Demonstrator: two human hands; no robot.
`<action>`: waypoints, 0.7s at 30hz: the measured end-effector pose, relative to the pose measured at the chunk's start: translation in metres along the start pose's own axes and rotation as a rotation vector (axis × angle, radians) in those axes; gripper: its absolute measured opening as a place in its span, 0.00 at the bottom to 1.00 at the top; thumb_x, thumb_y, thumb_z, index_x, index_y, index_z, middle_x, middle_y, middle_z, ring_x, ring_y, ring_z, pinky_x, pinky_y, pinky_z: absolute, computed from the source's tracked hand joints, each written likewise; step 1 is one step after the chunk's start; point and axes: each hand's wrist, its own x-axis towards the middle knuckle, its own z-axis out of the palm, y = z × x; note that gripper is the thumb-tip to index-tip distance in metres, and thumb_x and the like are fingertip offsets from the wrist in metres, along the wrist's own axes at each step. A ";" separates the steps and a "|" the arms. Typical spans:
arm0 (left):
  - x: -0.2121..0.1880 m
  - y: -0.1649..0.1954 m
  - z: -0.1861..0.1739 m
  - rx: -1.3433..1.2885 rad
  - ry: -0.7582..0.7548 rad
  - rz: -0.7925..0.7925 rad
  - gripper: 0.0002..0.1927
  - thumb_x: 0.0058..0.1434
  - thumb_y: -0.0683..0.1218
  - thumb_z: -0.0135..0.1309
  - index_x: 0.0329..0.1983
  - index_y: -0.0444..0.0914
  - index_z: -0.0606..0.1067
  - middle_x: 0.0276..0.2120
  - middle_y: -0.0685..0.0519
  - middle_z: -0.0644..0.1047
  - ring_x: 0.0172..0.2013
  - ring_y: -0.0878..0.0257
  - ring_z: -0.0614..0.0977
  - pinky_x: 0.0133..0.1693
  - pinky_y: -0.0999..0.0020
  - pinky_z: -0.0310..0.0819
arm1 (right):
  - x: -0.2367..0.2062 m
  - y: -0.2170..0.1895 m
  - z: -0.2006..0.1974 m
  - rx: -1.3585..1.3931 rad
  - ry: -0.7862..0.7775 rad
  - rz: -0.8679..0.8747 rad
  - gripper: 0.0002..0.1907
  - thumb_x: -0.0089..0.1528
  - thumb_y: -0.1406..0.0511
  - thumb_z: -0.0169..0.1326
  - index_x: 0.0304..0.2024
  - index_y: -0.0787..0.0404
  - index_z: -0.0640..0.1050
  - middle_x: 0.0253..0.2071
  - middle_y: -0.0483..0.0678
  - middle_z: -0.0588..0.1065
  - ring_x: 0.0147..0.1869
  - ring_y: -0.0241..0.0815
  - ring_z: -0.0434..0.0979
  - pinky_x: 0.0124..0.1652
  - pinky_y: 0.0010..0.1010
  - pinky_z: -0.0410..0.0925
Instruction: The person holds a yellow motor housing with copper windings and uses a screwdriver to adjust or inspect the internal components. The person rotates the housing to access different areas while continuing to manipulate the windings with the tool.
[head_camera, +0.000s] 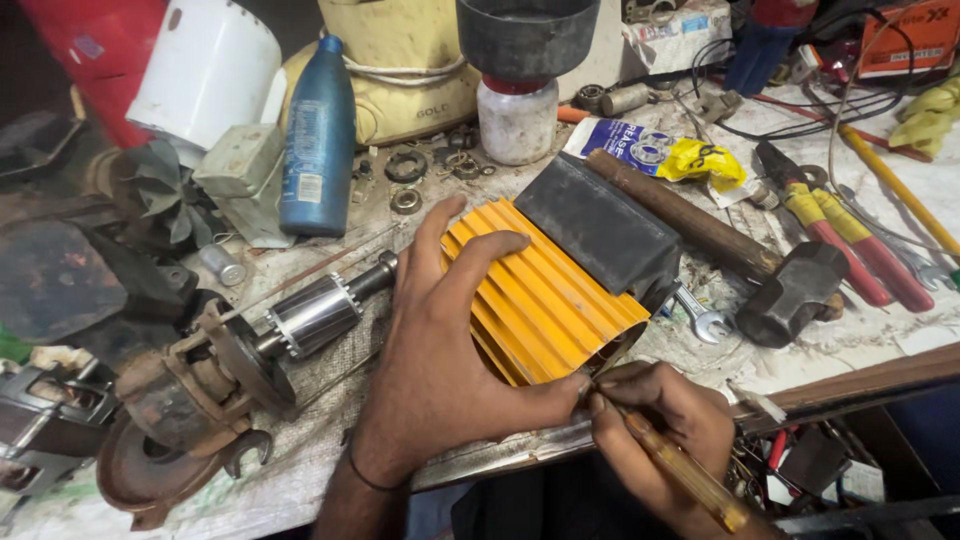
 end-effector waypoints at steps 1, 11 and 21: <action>0.002 0.002 -0.001 0.003 0.006 0.000 0.48 0.33 0.59 0.75 0.58 0.36 0.74 0.66 0.27 0.62 0.67 0.31 0.65 0.63 0.41 0.62 | -0.001 -0.002 -0.001 -0.012 -0.001 -0.013 0.05 0.59 0.75 0.58 0.37 0.71 0.76 0.37 0.55 0.83 0.38 0.35 0.84 0.40 0.24 0.75; 0.015 0.021 -0.032 -0.330 -0.071 -0.117 0.44 0.32 0.57 0.71 0.54 0.38 0.73 0.44 0.51 0.81 0.47 0.58 0.85 0.53 0.64 0.79 | 0.001 -0.034 -0.002 -0.053 0.033 -0.234 0.10 0.57 0.74 0.63 0.35 0.69 0.73 0.37 0.56 0.83 0.39 0.37 0.88 0.38 0.24 0.79; -0.025 -0.027 -0.030 -0.130 -0.077 0.033 0.49 0.30 0.57 0.76 0.57 0.37 0.73 0.69 0.32 0.66 0.70 0.39 0.69 0.68 0.48 0.62 | -0.015 -0.027 0.035 -0.078 -0.043 -0.119 0.09 0.53 0.74 0.63 0.33 0.68 0.76 0.33 0.52 0.84 0.36 0.35 0.88 0.36 0.24 0.78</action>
